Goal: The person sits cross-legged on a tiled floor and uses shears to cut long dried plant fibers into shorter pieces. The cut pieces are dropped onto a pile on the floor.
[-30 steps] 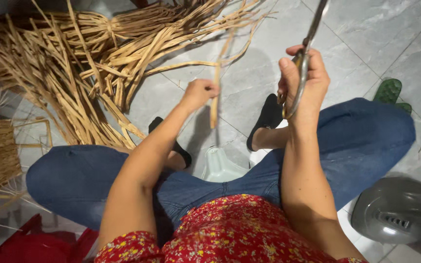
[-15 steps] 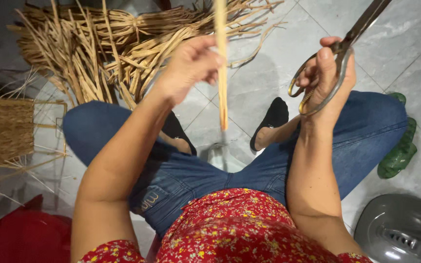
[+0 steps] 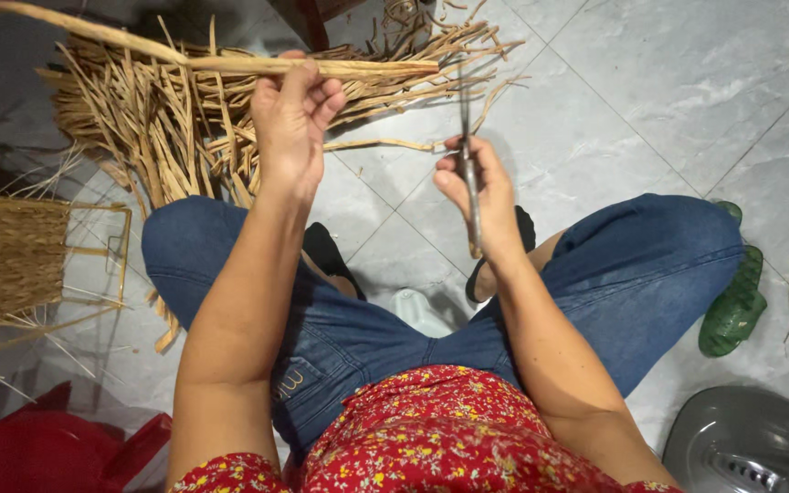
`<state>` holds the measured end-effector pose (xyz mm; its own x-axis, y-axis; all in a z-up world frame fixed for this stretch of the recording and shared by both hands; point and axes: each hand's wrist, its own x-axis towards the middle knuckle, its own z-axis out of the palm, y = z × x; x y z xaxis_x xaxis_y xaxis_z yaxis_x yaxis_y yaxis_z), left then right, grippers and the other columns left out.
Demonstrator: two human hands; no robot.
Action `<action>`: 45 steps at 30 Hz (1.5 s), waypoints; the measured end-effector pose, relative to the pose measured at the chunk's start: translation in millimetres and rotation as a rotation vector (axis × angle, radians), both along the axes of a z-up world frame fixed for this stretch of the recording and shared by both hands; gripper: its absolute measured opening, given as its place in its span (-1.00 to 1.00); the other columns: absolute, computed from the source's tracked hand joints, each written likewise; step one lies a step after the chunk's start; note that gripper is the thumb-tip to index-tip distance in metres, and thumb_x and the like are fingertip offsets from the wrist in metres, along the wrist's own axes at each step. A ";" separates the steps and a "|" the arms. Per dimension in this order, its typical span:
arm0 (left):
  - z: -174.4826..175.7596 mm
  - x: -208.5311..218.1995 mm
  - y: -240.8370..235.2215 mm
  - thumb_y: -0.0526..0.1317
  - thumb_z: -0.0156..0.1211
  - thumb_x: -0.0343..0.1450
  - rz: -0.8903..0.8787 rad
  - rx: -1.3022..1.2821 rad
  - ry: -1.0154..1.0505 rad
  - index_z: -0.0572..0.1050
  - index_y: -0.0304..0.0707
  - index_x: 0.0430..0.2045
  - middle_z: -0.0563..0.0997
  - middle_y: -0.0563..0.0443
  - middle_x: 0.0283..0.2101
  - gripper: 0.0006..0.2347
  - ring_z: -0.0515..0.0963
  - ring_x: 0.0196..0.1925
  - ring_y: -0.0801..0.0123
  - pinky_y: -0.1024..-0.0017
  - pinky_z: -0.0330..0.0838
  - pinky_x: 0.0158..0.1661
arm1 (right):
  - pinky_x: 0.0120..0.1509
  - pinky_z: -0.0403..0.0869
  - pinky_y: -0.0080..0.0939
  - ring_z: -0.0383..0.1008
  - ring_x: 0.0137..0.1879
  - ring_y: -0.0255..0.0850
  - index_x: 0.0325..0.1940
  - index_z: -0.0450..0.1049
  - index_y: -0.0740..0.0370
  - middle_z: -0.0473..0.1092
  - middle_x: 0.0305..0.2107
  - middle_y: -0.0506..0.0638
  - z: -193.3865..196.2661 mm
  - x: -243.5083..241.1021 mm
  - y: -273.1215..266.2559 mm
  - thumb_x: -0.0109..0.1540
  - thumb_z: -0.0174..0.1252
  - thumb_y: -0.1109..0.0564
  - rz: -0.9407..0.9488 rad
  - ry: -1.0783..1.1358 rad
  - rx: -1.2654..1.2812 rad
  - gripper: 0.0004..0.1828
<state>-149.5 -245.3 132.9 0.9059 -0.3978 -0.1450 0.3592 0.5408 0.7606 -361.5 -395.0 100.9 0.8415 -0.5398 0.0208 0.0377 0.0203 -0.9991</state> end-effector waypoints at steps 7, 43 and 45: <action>-3.0 -13.3 -5.5 -0.35 0.23 0.42 -0.034 0.097 0.022 0.38 -0.40 -0.15 0.59 -0.06 -0.34 -0.80 0.66 -0.34 0.35 0.41 0.67 -0.26 | 0.08 0.45 -0.37 0.42 -0.04 -0.37 0.19 0.39 0.21 0.41 -0.20 -0.11 0.7 9.1 2.2 0.27 0.38 0.09 -0.004 0.071 -0.047 -0.53; -45.4 -29.4 -12.6 -0.30 0.24 0.44 -0.293 0.567 -0.246 0.48 -0.35 -0.16 0.57 0.08 -0.37 -0.84 0.58 -0.47 0.54 0.61 0.36 -0.56 | -0.39 0.47 -0.28 0.50 -0.40 -0.29 0.07 0.31 0.25 0.44 -0.39 0.01 -58.4 18.6 -7.9 0.21 0.33 0.24 -0.023 0.132 0.337 -0.58; -41.6 -12.8 -4.6 -0.25 0.11 0.49 -0.223 0.542 -0.300 0.47 -0.30 -0.12 0.63 0.10 -0.34 -0.85 0.56 -0.49 0.60 0.64 0.32 -0.59 | -0.43 0.45 -0.26 0.49 -0.45 -0.27 0.06 0.32 0.23 0.44 -0.45 0.06 -75.6 19.3 -9.1 0.17 0.32 0.23 0.077 0.221 0.374 -0.57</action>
